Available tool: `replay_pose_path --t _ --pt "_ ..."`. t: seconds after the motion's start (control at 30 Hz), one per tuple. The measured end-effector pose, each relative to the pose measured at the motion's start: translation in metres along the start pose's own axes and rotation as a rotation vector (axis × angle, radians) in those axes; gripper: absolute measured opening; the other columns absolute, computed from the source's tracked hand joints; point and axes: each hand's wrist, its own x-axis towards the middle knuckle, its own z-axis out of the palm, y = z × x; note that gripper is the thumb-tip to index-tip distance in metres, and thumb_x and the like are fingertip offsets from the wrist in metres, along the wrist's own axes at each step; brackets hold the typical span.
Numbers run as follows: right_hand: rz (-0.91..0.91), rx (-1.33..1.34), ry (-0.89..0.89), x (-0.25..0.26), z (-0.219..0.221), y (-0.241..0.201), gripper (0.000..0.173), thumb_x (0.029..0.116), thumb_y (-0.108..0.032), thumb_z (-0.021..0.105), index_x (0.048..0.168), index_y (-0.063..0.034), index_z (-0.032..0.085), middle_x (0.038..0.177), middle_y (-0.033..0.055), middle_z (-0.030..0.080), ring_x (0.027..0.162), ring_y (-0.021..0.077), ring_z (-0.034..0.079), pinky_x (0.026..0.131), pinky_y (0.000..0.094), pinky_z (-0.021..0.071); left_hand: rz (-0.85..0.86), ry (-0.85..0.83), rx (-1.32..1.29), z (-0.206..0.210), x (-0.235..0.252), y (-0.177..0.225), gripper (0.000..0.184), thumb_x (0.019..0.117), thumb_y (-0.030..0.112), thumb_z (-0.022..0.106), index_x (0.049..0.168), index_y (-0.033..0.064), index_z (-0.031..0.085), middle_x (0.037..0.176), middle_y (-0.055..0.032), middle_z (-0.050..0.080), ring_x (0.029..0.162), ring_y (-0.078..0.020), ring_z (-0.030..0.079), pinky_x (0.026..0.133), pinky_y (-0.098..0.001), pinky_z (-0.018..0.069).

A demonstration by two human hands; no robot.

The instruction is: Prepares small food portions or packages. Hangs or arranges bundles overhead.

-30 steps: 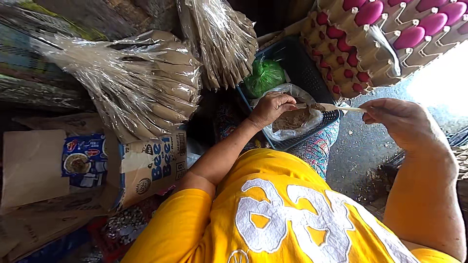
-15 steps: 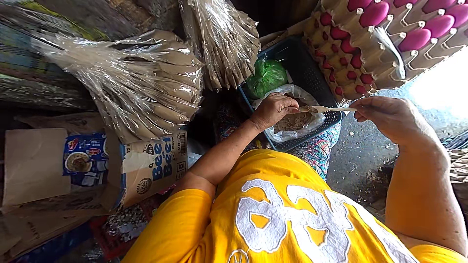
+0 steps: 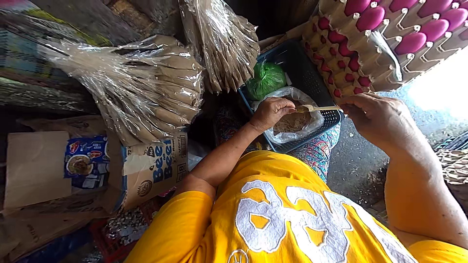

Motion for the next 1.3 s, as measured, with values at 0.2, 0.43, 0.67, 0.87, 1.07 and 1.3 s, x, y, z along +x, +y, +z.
replay_pose_path --t 0.2,0.43,0.67,0.87,1.07,1.3 --pt "-0.121 -0.114 0.049 0.007 -0.002 -0.032 0.02 0.1049 -0.004 0.051 0.111 0.0034 0.069 0.099 0.0252 0.069 0.093 0.0456 0.069 0.077 0.0609 0.0538 -0.138 0.056 -0.203 -0.004 0.0 0.007 0.015 0.0961 0.005 0.068 0.104 -0.0054 0.074 0.097 -0.0125 0.076 0.09 -0.011 0.072 0.088 -0.0274 0.0573" --pt "-0.239 -0.259 0.059 0.01 0.002 -0.056 0.027 0.0964 0.011 0.052 0.117 0.0041 0.068 0.105 0.0274 0.069 0.1 0.0483 0.067 0.086 0.0608 0.0523 -0.151 0.032 -0.22 -0.017 -0.004 0.013 0.023 0.1029 0.006 0.056 0.114 -0.0062 0.072 0.105 -0.0144 0.075 0.098 -0.0101 0.071 0.094 -0.0265 0.0537" --pt "-0.332 -0.355 0.135 0.012 -0.007 -0.07 0.026 0.0984 0.009 0.049 0.115 0.004 0.067 0.103 0.0278 0.069 0.096 0.0485 0.068 0.084 0.0591 0.0514 -0.092 0.023 -0.258 -0.031 0.0 0.018 0.023 0.1002 0.003 0.059 0.116 -0.0068 0.071 0.121 -0.0201 0.071 0.121 -0.0243 0.064 0.11 -0.0361 0.0459" --pt "-0.358 -0.396 0.161 0.008 -0.008 -0.083 0.026 0.0978 0.01 0.05 0.118 0.0053 0.066 0.107 0.0278 0.069 0.099 0.0479 0.067 0.087 0.06 0.0506 -0.097 0.109 -0.352 -0.038 0.003 0.022 0.02 0.0985 -0.002 0.06 0.114 -0.0075 0.071 0.112 -0.0144 0.074 0.107 -0.0115 0.069 0.1 -0.0272 0.0528" --pt "-0.328 -0.357 0.161 0.001 -0.012 -0.086 0.028 0.0981 0.01 0.049 0.12 0.0057 0.065 0.11 0.0281 0.067 0.101 0.0489 0.066 0.088 0.0616 0.05 -0.14 0.201 -0.413 -0.035 0.0 0.016 0.019 0.0985 -0.003 0.059 0.112 -0.0079 0.071 0.109 -0.0131 0.074 0.103 -0.0112 0.07 0.097 -0.0279 0.0549" --pt "-0.037 -0.082 0.251 -0.018 0.008 -0.041 0.024 0.1067 -0.007 0.05 0.116 0.0021 0.069 0.106 0.027 0.069 0.097 0.0463 0.068 0.081 0.0623 0.0532 -0.244 0.261 -0.472 -0.039 0.0 0.014 0.017 0.0979 -0.005 0.059 0.111 -0.0086 0.069 0.108 -0.0131 0.073 0.102 -0.0111 0.07 0.096 -0.0271 0.0553"
